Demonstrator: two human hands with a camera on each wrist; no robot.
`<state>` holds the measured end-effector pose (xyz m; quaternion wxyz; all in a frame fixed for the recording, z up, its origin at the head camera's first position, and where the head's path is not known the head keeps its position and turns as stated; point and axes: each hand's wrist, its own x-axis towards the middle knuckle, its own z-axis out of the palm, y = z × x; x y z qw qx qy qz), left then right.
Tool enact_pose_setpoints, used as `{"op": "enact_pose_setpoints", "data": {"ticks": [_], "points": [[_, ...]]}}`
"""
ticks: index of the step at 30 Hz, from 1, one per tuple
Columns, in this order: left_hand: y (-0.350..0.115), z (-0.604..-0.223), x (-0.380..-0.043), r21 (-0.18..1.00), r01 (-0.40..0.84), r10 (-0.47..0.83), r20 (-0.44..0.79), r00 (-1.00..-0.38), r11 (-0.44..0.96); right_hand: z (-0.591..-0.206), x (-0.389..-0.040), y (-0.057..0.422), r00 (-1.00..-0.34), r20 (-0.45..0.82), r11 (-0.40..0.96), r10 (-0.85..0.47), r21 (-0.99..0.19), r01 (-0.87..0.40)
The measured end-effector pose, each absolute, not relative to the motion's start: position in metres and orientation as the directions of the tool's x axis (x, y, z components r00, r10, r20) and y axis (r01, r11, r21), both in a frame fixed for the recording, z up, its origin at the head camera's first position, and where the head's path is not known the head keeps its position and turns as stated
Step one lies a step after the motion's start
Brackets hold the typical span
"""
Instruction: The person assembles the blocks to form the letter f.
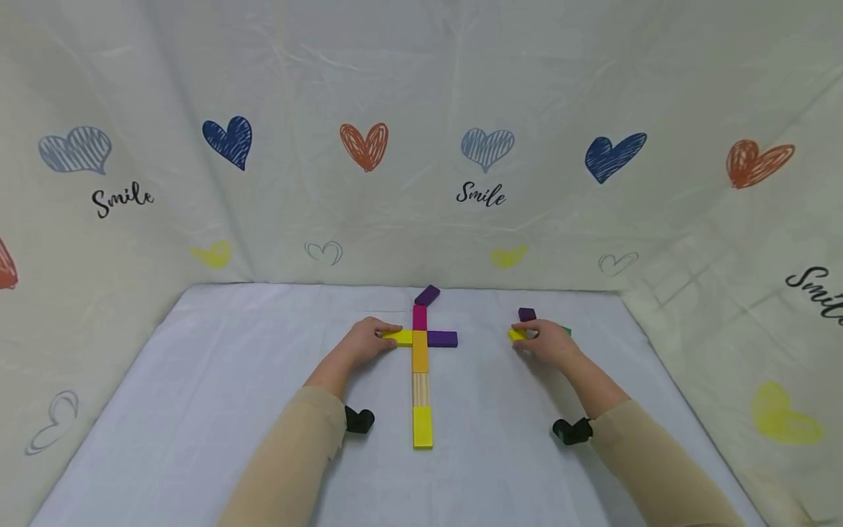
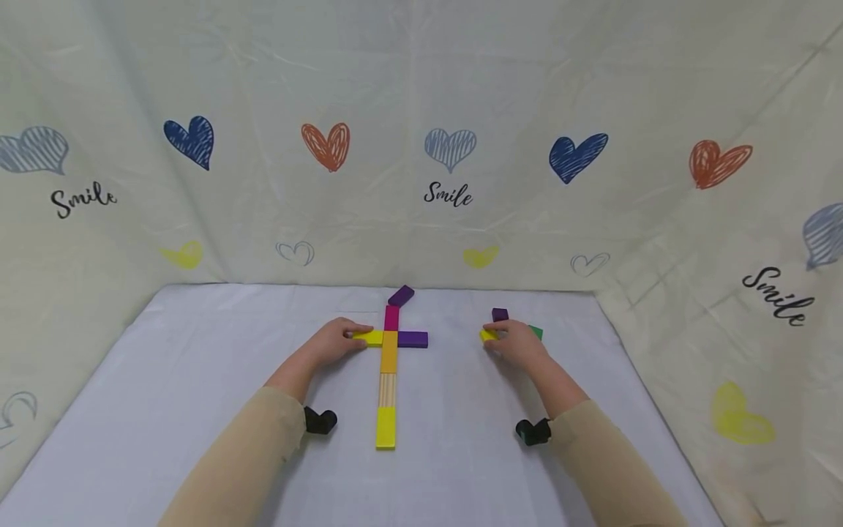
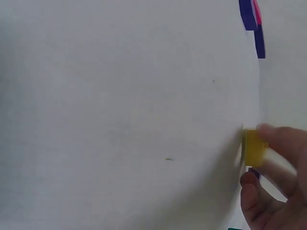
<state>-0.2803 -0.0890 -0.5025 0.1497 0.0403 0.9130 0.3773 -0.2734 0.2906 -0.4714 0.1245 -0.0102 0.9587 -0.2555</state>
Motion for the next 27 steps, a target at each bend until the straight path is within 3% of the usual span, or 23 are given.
{"op": "enact_pose_setpoints", "data": {"ticks": [9,27], "points": [[-0.091,-0.506,-0.28,0.705,-0.042,0.181,-0.238,-0.954,0.708,-0.465,-0.293,0.274,-0.977,-0.167,0.864,-0.131,-0.502,-0.03],[-0.089,-0.499,-0.279,0.71,-0.039,0.191,-0.241,-0.951,0.703,-0.468,-0.345,0.21,-0.981,-0.154,0.812,-0.119,-0.583,-0.007]]}}
